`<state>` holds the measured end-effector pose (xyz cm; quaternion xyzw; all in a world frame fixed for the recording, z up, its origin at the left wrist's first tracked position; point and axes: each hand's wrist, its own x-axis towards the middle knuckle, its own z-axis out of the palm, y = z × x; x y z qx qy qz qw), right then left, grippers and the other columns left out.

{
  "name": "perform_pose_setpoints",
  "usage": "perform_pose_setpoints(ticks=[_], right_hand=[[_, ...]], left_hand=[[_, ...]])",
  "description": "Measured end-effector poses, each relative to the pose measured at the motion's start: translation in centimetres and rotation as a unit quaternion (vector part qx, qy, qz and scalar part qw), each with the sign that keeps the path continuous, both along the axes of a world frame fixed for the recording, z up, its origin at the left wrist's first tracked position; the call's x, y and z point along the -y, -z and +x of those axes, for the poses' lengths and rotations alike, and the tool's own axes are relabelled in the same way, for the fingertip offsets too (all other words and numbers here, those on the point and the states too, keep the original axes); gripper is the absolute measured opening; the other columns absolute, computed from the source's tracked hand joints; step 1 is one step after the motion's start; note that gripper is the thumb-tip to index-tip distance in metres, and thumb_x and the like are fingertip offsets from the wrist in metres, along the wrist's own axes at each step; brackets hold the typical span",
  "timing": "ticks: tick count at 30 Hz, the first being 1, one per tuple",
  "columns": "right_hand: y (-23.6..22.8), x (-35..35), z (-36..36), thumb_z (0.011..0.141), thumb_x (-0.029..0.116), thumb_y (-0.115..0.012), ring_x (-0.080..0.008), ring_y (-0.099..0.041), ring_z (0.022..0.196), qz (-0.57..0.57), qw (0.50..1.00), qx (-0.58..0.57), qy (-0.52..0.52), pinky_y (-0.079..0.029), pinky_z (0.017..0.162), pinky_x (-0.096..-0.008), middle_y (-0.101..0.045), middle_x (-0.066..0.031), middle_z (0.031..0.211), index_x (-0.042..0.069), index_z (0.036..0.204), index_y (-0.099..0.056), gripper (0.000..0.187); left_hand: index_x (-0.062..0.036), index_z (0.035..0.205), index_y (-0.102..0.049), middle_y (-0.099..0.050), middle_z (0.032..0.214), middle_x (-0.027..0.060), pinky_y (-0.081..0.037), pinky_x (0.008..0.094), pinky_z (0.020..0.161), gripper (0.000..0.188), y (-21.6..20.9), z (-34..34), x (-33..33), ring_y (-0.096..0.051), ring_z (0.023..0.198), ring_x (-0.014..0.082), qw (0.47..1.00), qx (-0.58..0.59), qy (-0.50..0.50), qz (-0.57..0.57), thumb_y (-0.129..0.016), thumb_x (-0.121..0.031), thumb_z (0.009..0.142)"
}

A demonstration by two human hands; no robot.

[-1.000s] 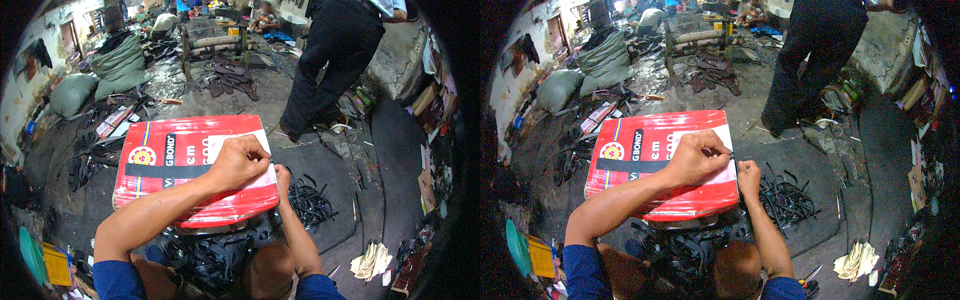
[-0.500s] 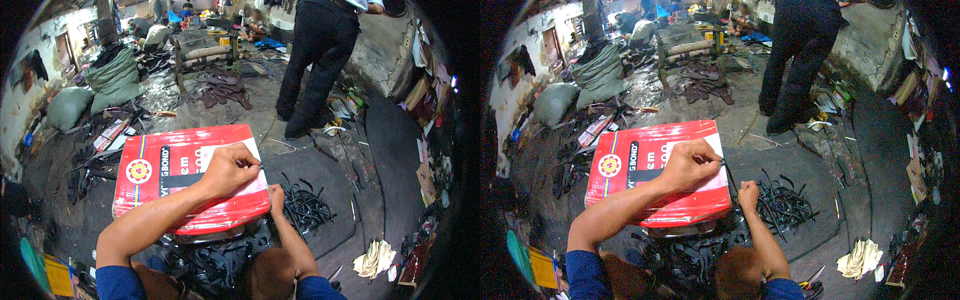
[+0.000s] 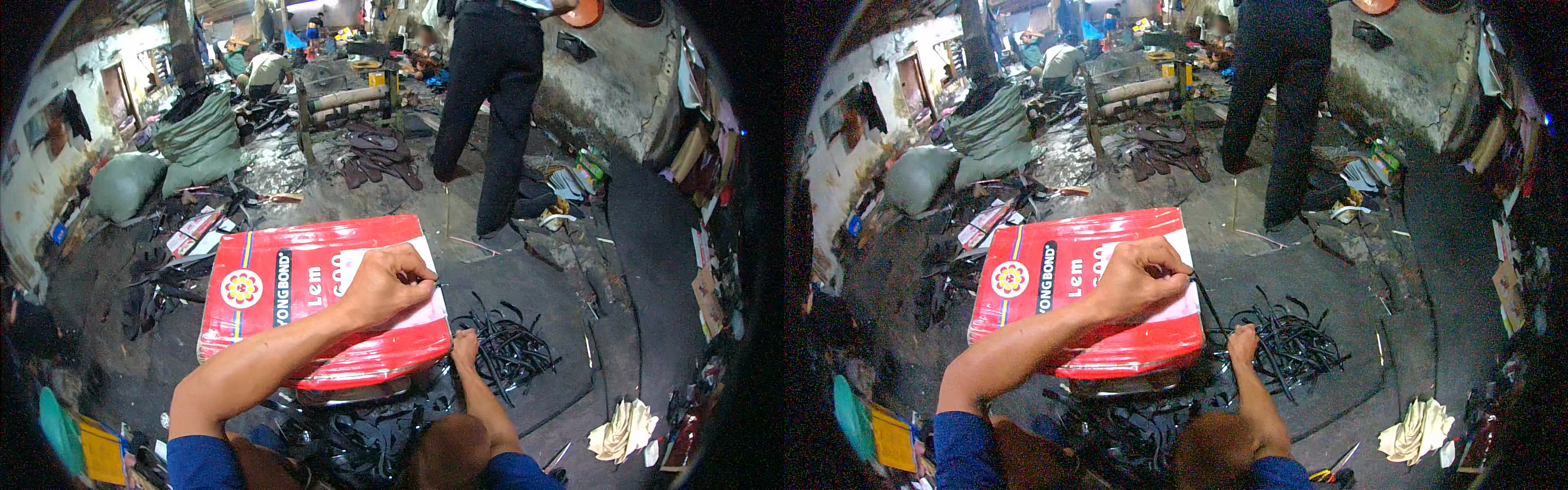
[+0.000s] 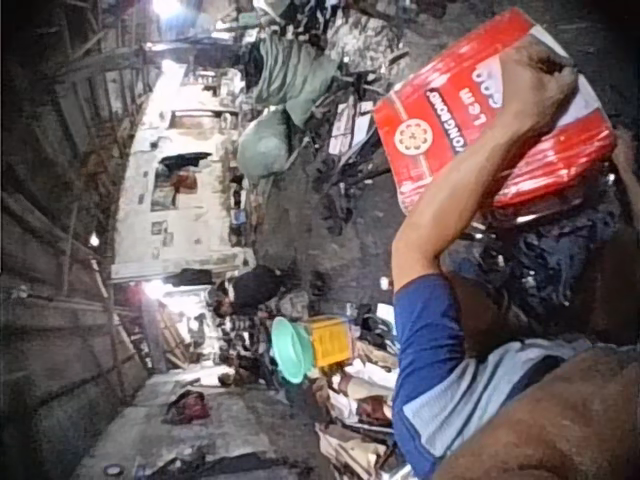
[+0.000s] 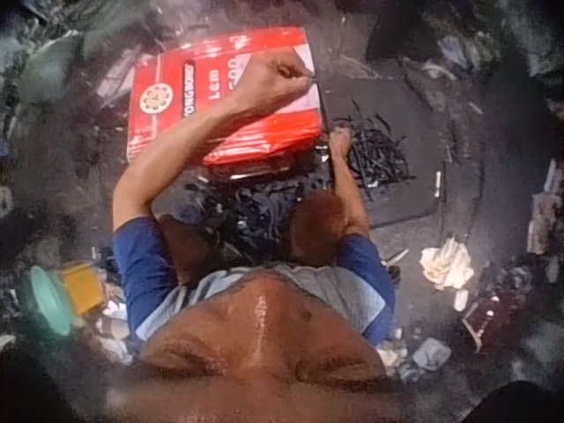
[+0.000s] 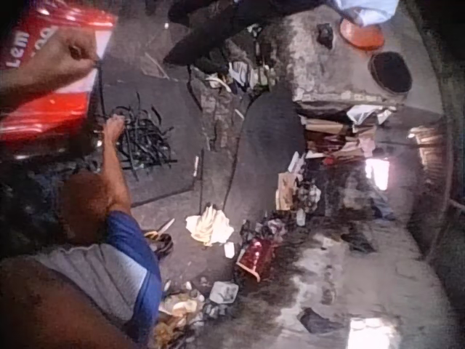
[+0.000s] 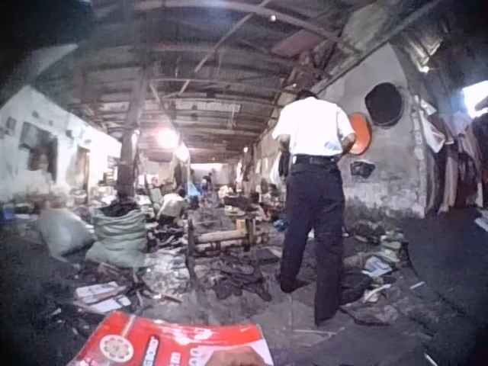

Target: The person repeatedly cuts short lengths from a black strap using a small blade, placing the cut pieces into a pile on the floor. The person works while seated on the floor in a cluttered workshop.

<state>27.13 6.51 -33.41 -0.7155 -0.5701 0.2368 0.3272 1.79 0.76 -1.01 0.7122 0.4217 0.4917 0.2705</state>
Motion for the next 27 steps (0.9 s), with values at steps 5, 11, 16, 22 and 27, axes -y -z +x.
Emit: perform_pose_setpoints(ticks=[5,11,16,22,27], right_hand=[[3.4,-0.7,1.9,0.085,0.013,-0.066,-0.0468,-0.069,0.088,0.005,0.999,0.028,0.045,-0.055,0.080,-0.0528,-0.069,-0.0298,0.091,-0.006,0.095,-0.060,0.023],[4.8,0.4,4.8,0.088,0.017,-0.061,-0.0508,-0.066,0.101,-0.067,0.995,0.050,0.061,-0.051,0.090,-0.0566,-0.069,-0.0334,0.100,-0.008,0.101,-0.060,0.028],[3.1,0.1,5.8,0.093,0.018,-0.057,-0.0535,-0.064,0.103,-0.052,0.994,0.030,0.091,-0.049,0.090,-0.0588,-0.067,-0.0372,0.104,-0.008,0.104,-0.060,0.028],[3.7,-1.7,8.7,0.094,0.019,-0.057,-0.0545,-0.064,0.100,-0.014,0.995,0.091,0.034,-0.048,0.088,-0.0595,-0.067,-0.0374,0.101,-0.006,0.102,-0.060,0.027],[2.2,-2.5,11.7,0.088,0.018,-0.061,-0.0490,-0.067,0.098,-0.016,0.981,0.162,0.106,-0.051,0.091,-0.0561,-0.066,-0.0346,0.104,-0.007,0.100,-0.058,0.027]], left_hand=[[-0.0016,0.090,-0.078,-0.071,0.084,0.0061,-0.052,0.0272,0.062,0.008,-0.3,0.2,-0.4,-0.066,0.072,0.0122,0.999,-0.025,0.016,0.029,-0.077,-0.004,0.082],[0.0017,0.093,-0.076,-0.069,0.087,0.0119,-0.056,0.0340,0.069,0.011,-1.3,-0.1,-0.1,-0.069,0.078,0.0240,0.985,-0.098,0.070,0.121,-0.072,-0.004,0.085],[0.0000,0.097,-0.078,-0.071,0.091,0.0107,-0.057,0.0335,0.073,0.012,-0.5,-1.4,0.2,-0.071,0.082,0.0232,0.979,-0.120,0.087,0.136,-0.073,-0.002,0.085],[0.0003,0.099,-0.077,-0.072,0.094,0.0119,-0.059,0.0329,0.077,0.015,0.2,-2.4,0.4,-0.072,0.087,0.0234,0.975,-0.136,0.087,0.154,-0.074,-0.002,0.084],[-0.0022,0.111,-0.076,-0.070,0.102,0.0129,-0.057,0.0364,0.081,0.026,0.6,-1.8,-0.1,-0.069,0.092,0.0268,0.946,-0.182,0.106,0.244,-0.071,0.000,0.086]])
